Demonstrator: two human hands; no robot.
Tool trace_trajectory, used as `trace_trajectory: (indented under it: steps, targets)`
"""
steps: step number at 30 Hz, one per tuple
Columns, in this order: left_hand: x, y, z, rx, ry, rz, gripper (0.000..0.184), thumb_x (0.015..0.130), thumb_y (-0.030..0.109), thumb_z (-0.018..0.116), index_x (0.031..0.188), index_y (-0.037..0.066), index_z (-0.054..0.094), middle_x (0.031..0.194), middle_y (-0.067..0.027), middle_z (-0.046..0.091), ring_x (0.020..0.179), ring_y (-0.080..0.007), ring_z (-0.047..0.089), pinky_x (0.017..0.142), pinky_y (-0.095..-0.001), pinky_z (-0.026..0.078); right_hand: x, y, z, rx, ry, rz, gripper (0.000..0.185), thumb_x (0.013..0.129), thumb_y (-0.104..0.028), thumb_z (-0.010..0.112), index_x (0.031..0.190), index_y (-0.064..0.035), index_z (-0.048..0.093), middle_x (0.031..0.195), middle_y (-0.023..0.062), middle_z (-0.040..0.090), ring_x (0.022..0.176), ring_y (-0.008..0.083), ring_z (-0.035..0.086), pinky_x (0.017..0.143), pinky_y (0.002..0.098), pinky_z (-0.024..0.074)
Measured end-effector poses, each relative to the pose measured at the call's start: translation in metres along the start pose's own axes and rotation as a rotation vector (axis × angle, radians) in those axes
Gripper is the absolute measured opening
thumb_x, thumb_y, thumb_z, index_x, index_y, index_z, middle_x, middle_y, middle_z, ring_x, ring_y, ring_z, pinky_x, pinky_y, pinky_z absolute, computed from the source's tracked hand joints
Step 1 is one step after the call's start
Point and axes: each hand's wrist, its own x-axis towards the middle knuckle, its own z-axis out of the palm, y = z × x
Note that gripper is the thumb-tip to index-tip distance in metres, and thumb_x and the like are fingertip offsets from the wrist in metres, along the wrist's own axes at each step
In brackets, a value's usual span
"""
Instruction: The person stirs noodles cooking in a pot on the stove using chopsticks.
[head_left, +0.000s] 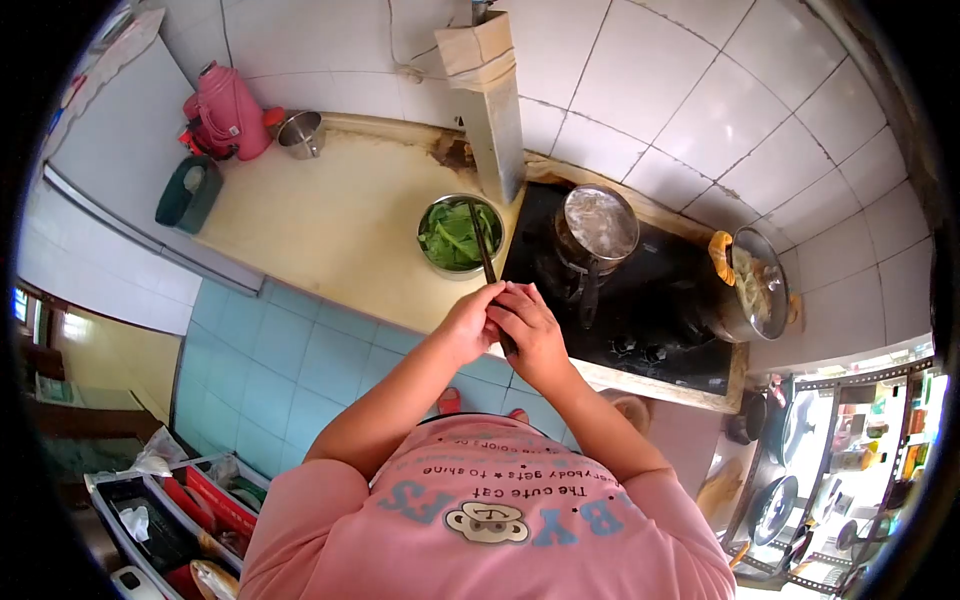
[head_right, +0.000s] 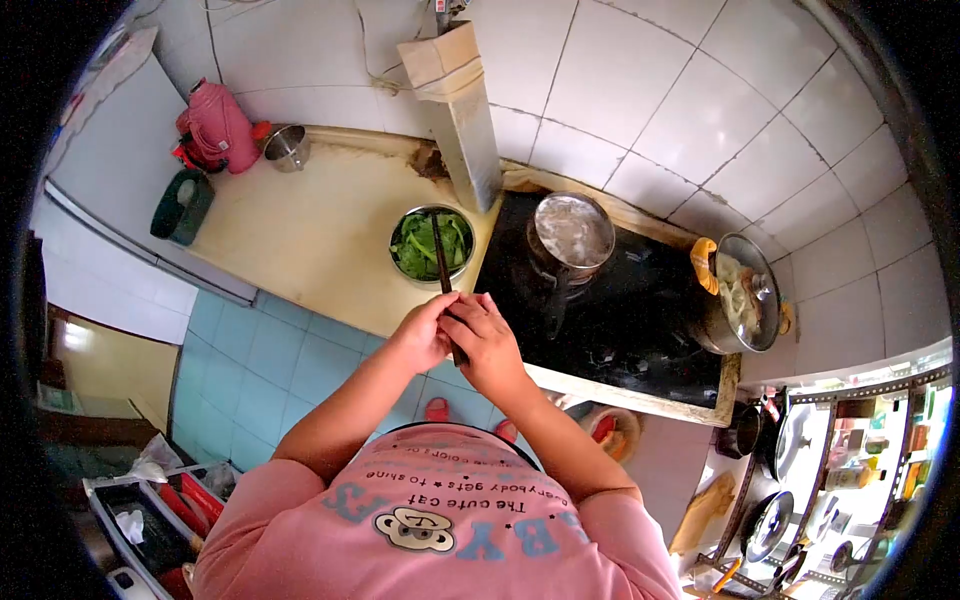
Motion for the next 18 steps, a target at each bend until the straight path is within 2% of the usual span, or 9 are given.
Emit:
trace_trajectory:
  steps: [3, 7, 8, 10, 11, 13, 14, 16, 18]
  targets:
    - [0.002, 0.021, -0.015, 0.08, 0.187, -0.036, 0.029, 0.098, 0.031, 0.049, 0.111, 0.009, 0.062, 0.098, -0.0044, 0.066, 0.085, -0.017, 0.064, 0.07, -0.0341, 0.051, -0.001, -0.002, 0.021, -0.093, -0.093, 0.022, 0.048, 0.069, -0.003, 0.076, 0.115, -0.0116, 0.064, 0.131, 0.0121, 0.057, 0.128, 0.0349, 0.049, 0.108, 0.0573, 0.034]
    - [0.024, 0.029, -0.065, 0.443, 0.389, 0.016, 0.024, 0.097, 0.027, 0.052, 0.107, 0.008, 0.062, 0.091, -0.0057, 0.065, 0.075, -0.0174, 0.064, 0.064, -0.0332, 0.052, -0.016, -0.011, 0.037, -0.036, -0.178, 0.156, 0.057, 0.073, -0.009, 0.077, 0.126, -0.0127, 0.056, 0.144, 0.0145, 0.044, 0.133, 0.0376, 0.043, 0.109, 0.0568, 0.0332]
    - [0.033, 0.029, -0.083, 0.454, 0.399, 0.008, 0.024, 0.098, 0.027, 0.051, 0.104, 0.007, 0.061, 0.084, -0.0042, 0.061, 0.066, -0.0147, 0.06, 0.058, -0.0307, 0.05, -0.021, -0.01, 0.039, -0.041, -0.171, 0.161, 0.057, 0.073, -0.009, 0.077, 0.126, -0.0127, 0.056, 0.144, 0.0145, 0.044, 0.133, 0.0376, 0.043, 0.109, 0.0568, 0.0332]
    - [0.052, 0.032, -0.109, 0.86, 0.543, 0.008, 0.024, 0.098, 0.026, 0.05, 0.11, 0.006, 0.057, 0.077, -0.0066, 0.058, 0.067, -0.0227, 0.061, 0.064, -0.0373, 0.052, -0.033, -0.01, 0.042, -0.027, -0.139, 0.233, 0.057, 0.076, -0.009, 0.074, 0.129, -0.0121, 0.054, 0.141, 0.0156, 0.045, 0.131, 0.0389, 0.044, 0.108, 0.0574, 0.034]
    - [0.065, 0.031, -0.124, 0.867, 0.537, 0.005, 0.024, 0.098, 0.026, 0.05, 0.11, 0.006, 0.057, 0.077, -0.0066, 0.058, 0.067, -0.0227, 0.061, 0.064, -0.0373, 0.052, -0.041, -0.009, 0.043, -0.038, -0.133, 0.262, 0.055, 0.076, -0.01, 0.075, 0.127, -0.0115, 0.055, 0.139, 0.0162, 0.046, 0.13, 0.0391, 0.045, 0.108, 0.0575, 0.0345]
    - [0.083, 0.028, -0.146, 1.45, 0.767, 0.307, 0.036, 0.098, 0.021, 0.047, 0.13, 0.005, 0.048, 0.084, -0.0138, 0.056, 0.078, -0.0339, 0.061, 0.074, -0.0447, 0.052, -0.058, -0.008, 0.042, -0.059, -0.136, 0.31, 0.054, 0.076, -0.01, 0.075, 0.126, -0.0111, 0.055, 0.139, 0.0166, 0.046, 0.129, 0.0394, 0.045, 0.107, 0.0576, 0.0348]
    - [0.083, 0.03, -0.146, 1.455, 0.758, 0.306, 0.036, 0.098, 0.021, 0.047, 0.13, 0.005, 0.048, 0.084, -0.0138, 0.056, 0.078, -0.0339, 0.061, 0.074, -0.0447, 0.052, -0.066, -0.006, 0.041, -0.079, -0.145, 0.349, 0.052, 0.077, -0.01, 0.074, 0.126, -0.0107, 0.056, 0.139, 0.017, 0.046, 0.128, 0.0397, 0.046, 0.107, 0.0577, 0.0351]
    - [0.08, 0.036, -0.14, 1.689, 0.775, 0.294, 0.056, 0.094, 0.015, 0.046, 0.147, 0.006, 0.03, 0.107, -0.022, 0.057, 0.093, -0.041, 0.06, 0.082, -0.049, 0.05, -0.083, -0.005, 0.04, -0.088, -0.131, 0.375, 0.051, 0.077, -0.01, 0.074, 0.124, -0.0101, 0.057, 0.138, 0.0175, 0.046, 0.127, 0.0404, 0.046, 0.106, 0.058, 0.0359]
    - [0.08, 0.043, -0.136, 1.76, 0.737, 0.237, 0.059, 0.093, 0.013, 0.047, 0.149, 0.007, 0.028, 0.113, -0.0225, 0.055, 0.096, -0.0397, 0.06, 0.083, -0.0488, 0.05, -0.095, -0.007, 0.037, -0.096, -0.119, 0.444, 0.05, 0.077, -0.01, 0.074, 0.124, -0.0095, 0.057, 0.138, 0.0175, 0.047, 0.127, 0.0409, 0.046, 0.105, 0.0581, 0.0363]
